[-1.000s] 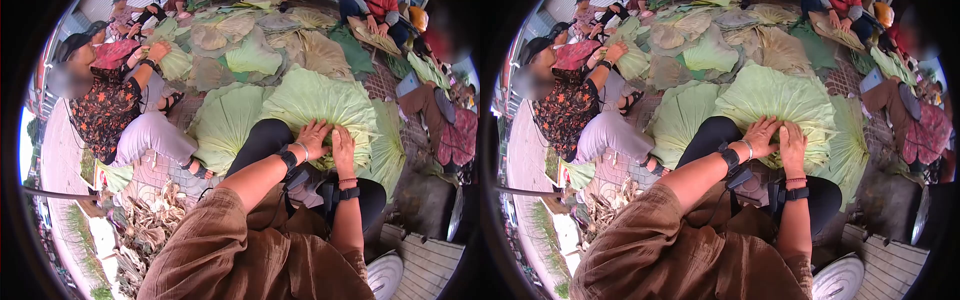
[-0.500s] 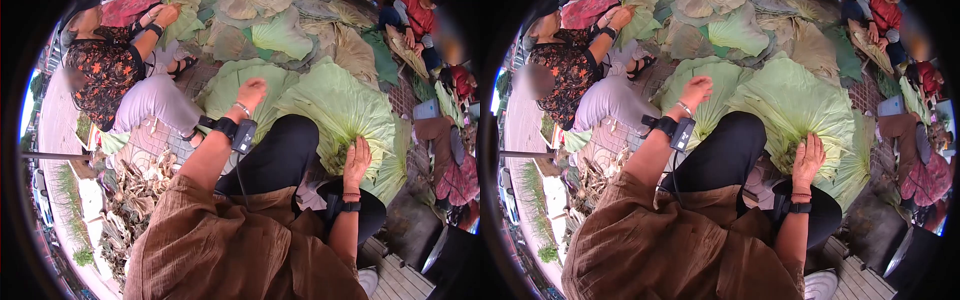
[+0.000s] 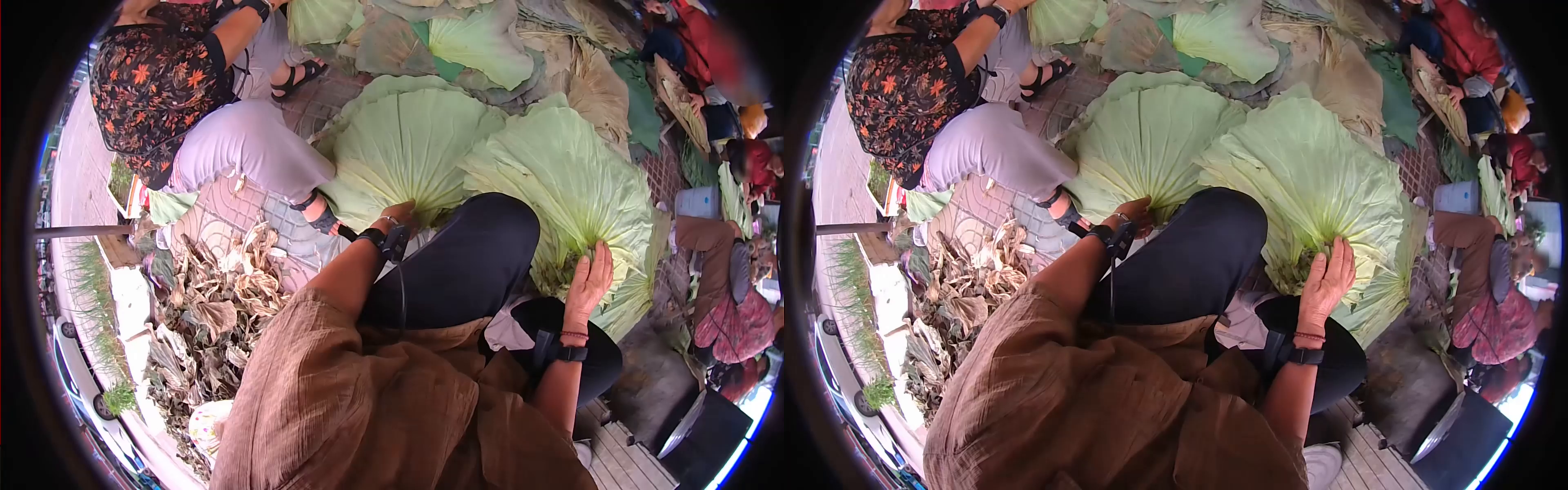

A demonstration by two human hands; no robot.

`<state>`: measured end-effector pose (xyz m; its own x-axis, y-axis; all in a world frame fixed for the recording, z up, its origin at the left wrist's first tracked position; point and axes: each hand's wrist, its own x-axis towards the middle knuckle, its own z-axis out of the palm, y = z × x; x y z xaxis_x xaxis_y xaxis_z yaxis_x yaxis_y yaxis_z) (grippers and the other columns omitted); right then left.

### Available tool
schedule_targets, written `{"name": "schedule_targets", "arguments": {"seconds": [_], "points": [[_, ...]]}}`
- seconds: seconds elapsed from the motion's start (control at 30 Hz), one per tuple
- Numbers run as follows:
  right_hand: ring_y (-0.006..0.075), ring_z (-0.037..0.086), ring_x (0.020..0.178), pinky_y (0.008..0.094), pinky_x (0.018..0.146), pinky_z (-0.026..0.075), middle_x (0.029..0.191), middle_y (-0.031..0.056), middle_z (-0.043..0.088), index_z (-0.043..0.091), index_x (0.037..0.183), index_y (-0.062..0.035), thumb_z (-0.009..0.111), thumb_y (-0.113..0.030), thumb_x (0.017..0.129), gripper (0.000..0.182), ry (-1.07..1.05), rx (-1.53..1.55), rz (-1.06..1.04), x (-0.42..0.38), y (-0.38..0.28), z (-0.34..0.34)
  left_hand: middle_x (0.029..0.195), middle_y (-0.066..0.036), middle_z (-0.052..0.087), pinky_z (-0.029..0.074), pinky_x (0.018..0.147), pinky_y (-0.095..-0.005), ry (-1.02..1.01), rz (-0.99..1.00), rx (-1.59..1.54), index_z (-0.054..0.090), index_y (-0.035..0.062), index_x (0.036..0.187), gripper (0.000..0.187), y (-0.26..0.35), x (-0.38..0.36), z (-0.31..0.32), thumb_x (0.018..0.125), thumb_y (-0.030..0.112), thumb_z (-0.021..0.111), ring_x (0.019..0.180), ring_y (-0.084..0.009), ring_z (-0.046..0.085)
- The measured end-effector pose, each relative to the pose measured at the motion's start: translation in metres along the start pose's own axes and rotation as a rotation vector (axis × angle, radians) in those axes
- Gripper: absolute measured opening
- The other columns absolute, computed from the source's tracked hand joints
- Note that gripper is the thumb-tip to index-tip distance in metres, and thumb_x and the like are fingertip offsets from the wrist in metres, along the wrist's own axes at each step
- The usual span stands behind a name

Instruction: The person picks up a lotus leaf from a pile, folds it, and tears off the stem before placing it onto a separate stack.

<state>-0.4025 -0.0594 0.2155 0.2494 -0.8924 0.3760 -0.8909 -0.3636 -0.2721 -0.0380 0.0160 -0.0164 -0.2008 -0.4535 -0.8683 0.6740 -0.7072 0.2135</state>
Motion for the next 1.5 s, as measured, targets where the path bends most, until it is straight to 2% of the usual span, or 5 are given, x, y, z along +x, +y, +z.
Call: {"name": "schedule_targets", "arguments": {"seconds": [0.43,0.7,0.97,1.13,1.5], "points": [[0.0341,0.040,0.119,0.0449,0.103,0.025,0.128,0.0155,0.046,0.047,0.127,-0.0029,0.046,-0.029,0.091,0.044,-0.001,-0.021,0.001,-0.006,0.007,0.001,0.105,-0.003,0.061,0.046,0.080,-0.0340,0.223,-0.048,-0.045,0.059,0.0144,0.100,0.031,0.007,-0.008,0.001,0.094,0.034,0.035,0.098,-0.0198,0.057],[0.0331,0.041,0.118,0.0447,0.102,0.026,0.127,0.0153,0.048,0.048,0.125,-0.0023,0.049,-0.025,0.088,0.043,0.021,-0.012,-0.014,-0.008,0.008,-0.001,0.055,-0.002,0.052,0.049,0.055,-0.0345,0.008,0.224,-0.226,0.053,0.0136,0.073,0.015,-0.001,0.008,-0.002,0.088,0.019,0.053,0.054,-0.0185,0.054],[0.0326,0.041,0.119,0.0454,0.102,0.025,0.127,0.0142,0.048,0.048,0.125,-0.0048,0.051,-0.024,0.086,0.043,0.048,-0.002,0.010,-0.010,0.008,-0.002,0.056,0.000,0.046,0.043,0.060,-0.0357,-0.211,0.393,-0.740,0.048,0.0117,0.073,0.018,0.051,-0.055,0.023,0.072,0.009,0.066,0.059,-0.0181,0.050],[0.0322,0.040,0.120,0.0464,0.103,0.024,0.128,0.0136,0.047,0.048,0.126,-0.0072,0.054,-0.024,0.085,0.044,0.087,0.009,0.045,-0.012,0.009,-0.001,0.080,-0.012,0.058,0.044,0.091,-0.0502,-0.302,0.624,-0.507,0.053,0.0026,0.078,0.011,0.101,-0.142,0.074,0.072,0.000,0.061,0.077,-0.0284,0.058],[0.0311,0.039,0.122,0.0488,0.105,0.022,0.128,0.0110,0.048,0.049,0.124,-0.0087,0.057,-0.023,0.082,0.045,0.108,0.068,0.115,-0.016,0.008,-0.005,0.088,-0.007,0.064,0.041,0.092,-0.0502,-0.711,0.930,-0.004,0.063,0.0053,0.072,0.006,0.116,-0.276,0.225,0.071,0.001,0.059,0.094,-0.0250,0.059]]}}
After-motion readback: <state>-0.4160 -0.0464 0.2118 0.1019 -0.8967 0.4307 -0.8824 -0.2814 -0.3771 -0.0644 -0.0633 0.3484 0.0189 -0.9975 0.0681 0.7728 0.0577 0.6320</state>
